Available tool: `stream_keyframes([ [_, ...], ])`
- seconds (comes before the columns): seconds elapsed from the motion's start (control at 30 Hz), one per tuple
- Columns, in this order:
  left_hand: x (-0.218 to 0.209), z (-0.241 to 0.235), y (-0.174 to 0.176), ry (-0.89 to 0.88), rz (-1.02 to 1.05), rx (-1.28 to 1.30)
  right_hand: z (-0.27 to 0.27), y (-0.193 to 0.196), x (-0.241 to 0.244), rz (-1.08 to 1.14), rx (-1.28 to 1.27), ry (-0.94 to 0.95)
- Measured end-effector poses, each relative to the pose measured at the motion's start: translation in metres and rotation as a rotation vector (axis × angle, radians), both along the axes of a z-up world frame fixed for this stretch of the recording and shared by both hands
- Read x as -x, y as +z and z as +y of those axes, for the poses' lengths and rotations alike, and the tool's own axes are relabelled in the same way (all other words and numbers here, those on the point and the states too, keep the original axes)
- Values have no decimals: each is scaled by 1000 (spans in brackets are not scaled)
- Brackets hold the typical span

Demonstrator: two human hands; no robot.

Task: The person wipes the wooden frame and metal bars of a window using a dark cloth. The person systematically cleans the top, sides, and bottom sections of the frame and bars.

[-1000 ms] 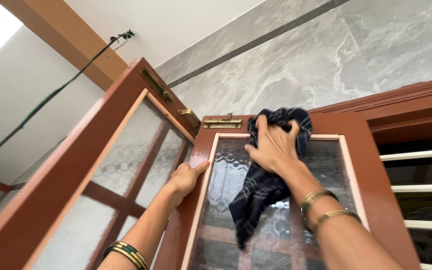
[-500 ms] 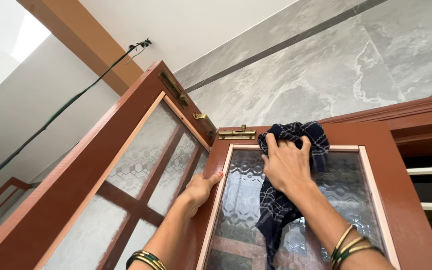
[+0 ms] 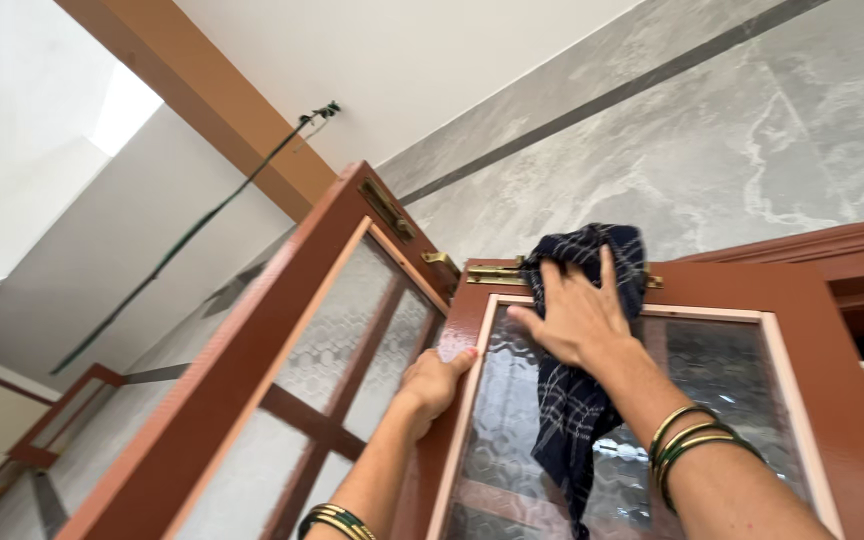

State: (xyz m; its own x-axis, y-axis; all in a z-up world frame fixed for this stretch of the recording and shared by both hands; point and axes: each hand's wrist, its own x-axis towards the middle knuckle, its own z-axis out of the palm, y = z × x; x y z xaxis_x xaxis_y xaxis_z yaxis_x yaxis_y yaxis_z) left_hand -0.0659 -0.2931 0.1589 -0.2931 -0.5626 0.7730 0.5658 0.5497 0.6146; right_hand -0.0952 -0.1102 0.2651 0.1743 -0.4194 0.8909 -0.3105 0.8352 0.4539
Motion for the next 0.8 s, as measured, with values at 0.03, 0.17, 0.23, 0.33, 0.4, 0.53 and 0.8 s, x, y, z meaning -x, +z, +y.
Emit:
stream_keyframes([
  [0.03, -2, 2, -2, 23, 15, 27, -1, 1, 1, -28, 8, 6],
  [0.17, -22, 8, 2, -23, -4, 0, 7, -3, 7, 165, -35, 158],
  [0.23, -36, 14, 2, 44, -6, 29, 18, -7, 8, -13, -76, 41],
  [0.33, -59, 24, 4, 120, -25, 40, 40, -8, -3, 269, -202, 78],
  [0.4, -78, 30, 6, 194, -50, 91, 44, -5, -23, 186, -273, 40],
  [0.53, -106, 42, 3, 207, -22, 95, 28, 10, -73, 108, -293, -107],
  [0.8, -133, 66, -4, 235, -16, 88, 76, 31, -64, 114, -259, 78],
])
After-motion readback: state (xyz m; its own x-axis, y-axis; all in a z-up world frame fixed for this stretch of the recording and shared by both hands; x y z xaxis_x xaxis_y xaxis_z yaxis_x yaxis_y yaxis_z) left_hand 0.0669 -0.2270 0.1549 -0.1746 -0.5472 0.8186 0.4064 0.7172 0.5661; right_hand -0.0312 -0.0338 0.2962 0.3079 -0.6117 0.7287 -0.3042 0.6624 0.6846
